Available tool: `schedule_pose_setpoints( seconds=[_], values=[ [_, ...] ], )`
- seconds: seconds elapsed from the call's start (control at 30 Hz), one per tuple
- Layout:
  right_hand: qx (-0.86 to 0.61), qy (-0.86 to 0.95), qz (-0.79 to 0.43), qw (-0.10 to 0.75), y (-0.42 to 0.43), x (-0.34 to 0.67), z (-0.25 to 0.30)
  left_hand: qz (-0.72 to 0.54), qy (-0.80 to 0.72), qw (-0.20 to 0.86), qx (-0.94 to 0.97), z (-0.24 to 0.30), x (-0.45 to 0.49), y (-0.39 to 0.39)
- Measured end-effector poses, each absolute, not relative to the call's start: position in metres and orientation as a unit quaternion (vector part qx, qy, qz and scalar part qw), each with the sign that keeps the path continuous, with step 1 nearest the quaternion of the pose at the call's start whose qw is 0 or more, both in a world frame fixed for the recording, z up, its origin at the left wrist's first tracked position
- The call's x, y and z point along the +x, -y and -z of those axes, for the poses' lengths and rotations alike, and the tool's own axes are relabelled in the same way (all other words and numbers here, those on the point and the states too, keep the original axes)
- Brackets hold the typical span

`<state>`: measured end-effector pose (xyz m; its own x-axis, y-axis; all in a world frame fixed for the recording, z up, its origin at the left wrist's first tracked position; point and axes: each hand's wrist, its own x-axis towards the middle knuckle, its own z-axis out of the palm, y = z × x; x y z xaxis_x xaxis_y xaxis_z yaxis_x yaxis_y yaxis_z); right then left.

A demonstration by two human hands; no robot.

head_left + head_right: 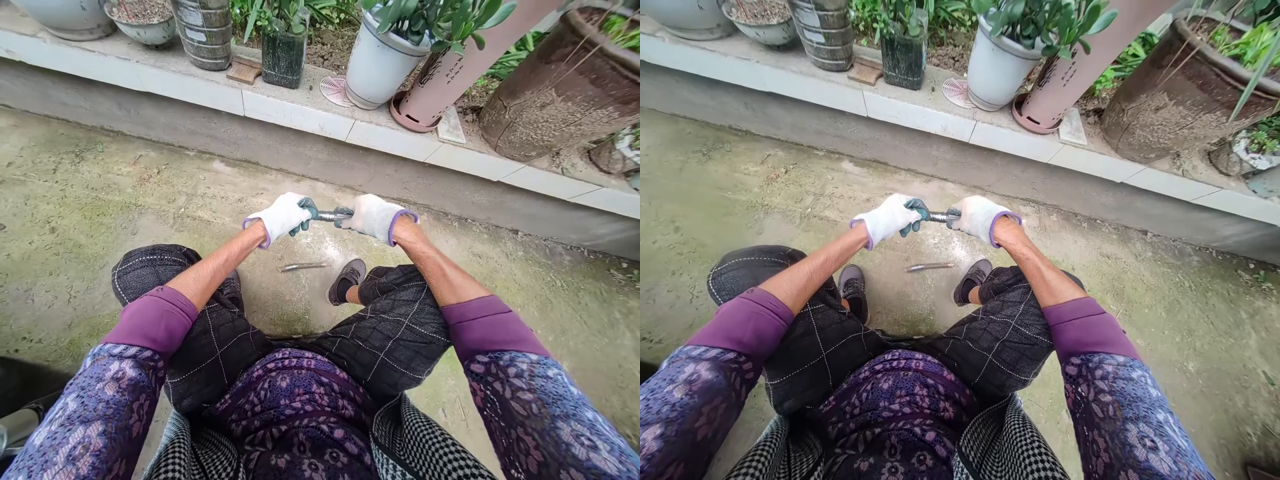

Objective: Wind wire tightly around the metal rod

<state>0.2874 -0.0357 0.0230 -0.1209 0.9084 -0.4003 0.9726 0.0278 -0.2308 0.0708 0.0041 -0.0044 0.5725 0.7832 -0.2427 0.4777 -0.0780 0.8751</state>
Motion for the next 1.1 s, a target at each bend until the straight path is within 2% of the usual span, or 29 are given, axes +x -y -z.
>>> schedule_pose_setpoints(
  seconds=[0.13, 0.33, 0.47, 0.67, 0.83, 0.9, 1.0, 1.1],
  values=[
    [0.694, -0.679, 0.236, -0.046, 0.035, 0.288, -0.036, -0.196, -0.432, 0.583, 0.660, 0.005, 0.069, -0.006],
    [0.698, -0.577, 0.368, -0.210, 0.045, 0.279, -0.053, -0.221, -0.395, 0.627, 0.634, 0.017, 0.065, -0.013],
    [0.645, -0.561, 0.449, -0.260, 0.054, 0.278, -0.057, -0.227, -0.403, 0.625, 0.629, 0.013, 0.069, -0.012],
    [0.596, -0.578, 0.520, -0.200, 0.061, 0.288, -0.058, -0.254, -0.399, 0.595, 0.649, 0.008, 0.074, -0.015],
    [0.565, -0.638, 0.515, -0.094, 0.061, 0.290, -0.053, -0.215, -0.379, 0.532, 0.726, 0.010, 0.066, -0.028],
    [0.565, -0.670, 0.481, -0.029, 0.058, 0.285, -0.047, -0.208, -0.386, 0.502, 0.746, 0.010, 0.063, -0.030],
    [0.605, -0.714, 0.348, 0.054, 0.050, 0.276, -0.036, -0.191, -0.401, 0.482, 0.755, 0.007, 0.064, -0.026],
    [0.642, -0.728, 0.236, 0.052, 0.039, 0.276, -0.029, -0.188, -0.419, 0.496, 0.737, 0.000, 0.067, -0.016]
  ],
)
